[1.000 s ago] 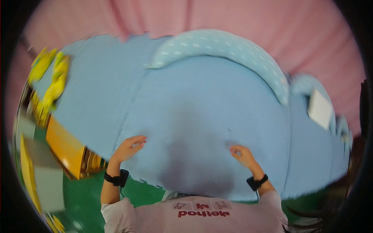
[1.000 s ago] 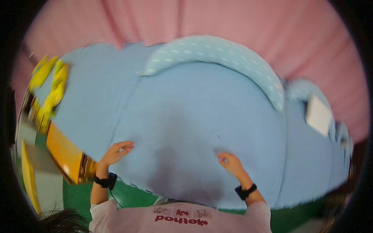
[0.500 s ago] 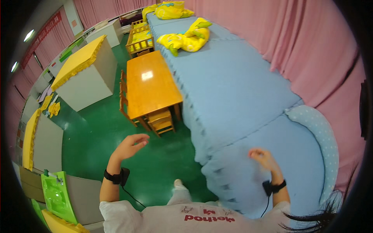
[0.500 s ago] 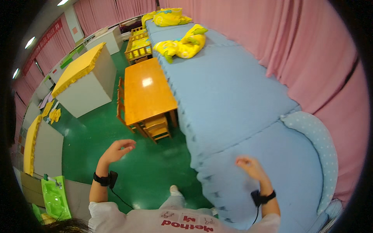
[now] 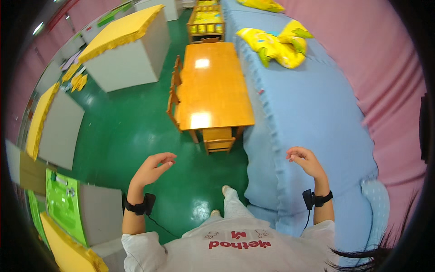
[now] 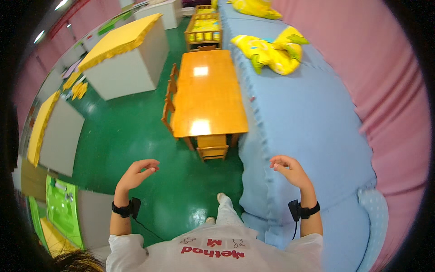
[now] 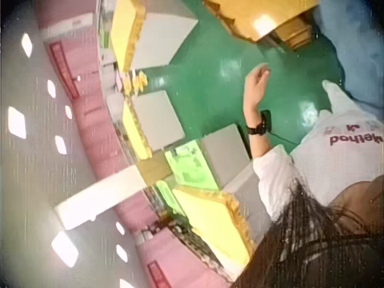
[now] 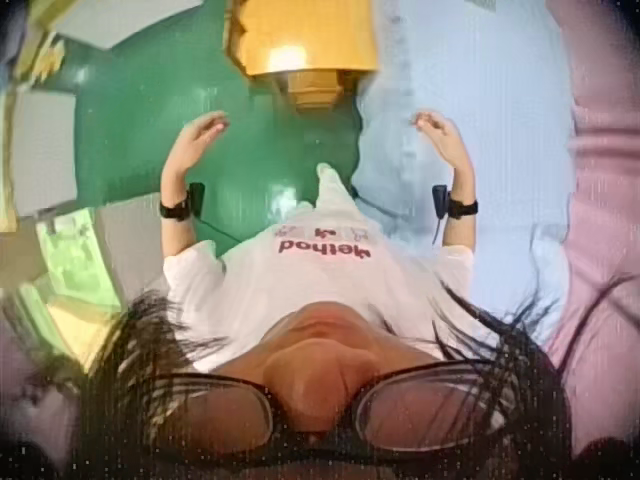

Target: Tidying up a nursery by folding yellow cloths, placing pillows and a toy on beds, and sorting baby clothes onto a shelf.

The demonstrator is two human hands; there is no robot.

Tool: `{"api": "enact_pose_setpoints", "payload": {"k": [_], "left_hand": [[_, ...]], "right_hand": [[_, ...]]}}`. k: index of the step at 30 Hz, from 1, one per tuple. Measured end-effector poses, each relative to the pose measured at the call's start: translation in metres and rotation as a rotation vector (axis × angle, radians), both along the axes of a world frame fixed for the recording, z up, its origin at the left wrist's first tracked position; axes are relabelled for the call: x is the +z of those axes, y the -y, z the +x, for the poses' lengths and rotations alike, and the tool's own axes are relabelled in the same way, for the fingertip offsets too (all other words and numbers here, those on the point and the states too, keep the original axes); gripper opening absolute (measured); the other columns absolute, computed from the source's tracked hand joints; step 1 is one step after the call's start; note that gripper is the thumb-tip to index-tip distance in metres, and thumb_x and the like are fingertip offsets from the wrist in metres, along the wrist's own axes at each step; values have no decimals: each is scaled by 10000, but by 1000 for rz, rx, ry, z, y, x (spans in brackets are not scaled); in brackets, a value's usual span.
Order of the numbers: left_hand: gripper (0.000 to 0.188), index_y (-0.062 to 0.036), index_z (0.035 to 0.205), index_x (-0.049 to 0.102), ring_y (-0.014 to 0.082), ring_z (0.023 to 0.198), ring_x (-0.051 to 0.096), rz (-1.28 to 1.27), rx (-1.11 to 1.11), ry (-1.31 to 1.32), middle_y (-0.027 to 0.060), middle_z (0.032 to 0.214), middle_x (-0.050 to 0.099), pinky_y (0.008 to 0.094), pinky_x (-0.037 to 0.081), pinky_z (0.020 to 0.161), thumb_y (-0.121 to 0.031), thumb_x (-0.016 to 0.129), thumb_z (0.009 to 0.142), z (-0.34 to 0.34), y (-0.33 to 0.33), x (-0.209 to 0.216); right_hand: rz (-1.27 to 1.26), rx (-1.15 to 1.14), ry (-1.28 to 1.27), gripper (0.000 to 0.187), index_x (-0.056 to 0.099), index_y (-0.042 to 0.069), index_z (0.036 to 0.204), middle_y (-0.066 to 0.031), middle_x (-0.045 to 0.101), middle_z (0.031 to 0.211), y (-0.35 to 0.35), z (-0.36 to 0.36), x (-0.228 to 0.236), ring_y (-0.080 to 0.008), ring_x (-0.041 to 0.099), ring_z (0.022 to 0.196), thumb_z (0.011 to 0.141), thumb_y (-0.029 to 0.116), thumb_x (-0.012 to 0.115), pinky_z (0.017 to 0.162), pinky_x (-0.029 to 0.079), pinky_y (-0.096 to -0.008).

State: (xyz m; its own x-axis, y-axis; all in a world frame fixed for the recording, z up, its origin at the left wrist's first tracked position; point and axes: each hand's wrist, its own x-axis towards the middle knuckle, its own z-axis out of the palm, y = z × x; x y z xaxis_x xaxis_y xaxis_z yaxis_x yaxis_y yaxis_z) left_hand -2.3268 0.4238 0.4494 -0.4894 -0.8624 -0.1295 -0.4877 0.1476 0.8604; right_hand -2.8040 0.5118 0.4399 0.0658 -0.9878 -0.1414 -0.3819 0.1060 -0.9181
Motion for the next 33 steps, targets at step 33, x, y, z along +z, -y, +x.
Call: {"api": "enact_pose_setpoints", "payload": {"k": [33], "left_hand": [[307, -24, 1084, 550, 236, 906, 586, 101, 1149, 79, 137, 997, 609, 329, 456, 790, -215, 531, 845, 520, 263, -117]], "right_hand": [[224, 712, -98, 212, 569, 1, 990, -64, 606, 834, 677, 639, -176, -136, 563, 754, 809, 108, 540, 689, 452, -263]]}}
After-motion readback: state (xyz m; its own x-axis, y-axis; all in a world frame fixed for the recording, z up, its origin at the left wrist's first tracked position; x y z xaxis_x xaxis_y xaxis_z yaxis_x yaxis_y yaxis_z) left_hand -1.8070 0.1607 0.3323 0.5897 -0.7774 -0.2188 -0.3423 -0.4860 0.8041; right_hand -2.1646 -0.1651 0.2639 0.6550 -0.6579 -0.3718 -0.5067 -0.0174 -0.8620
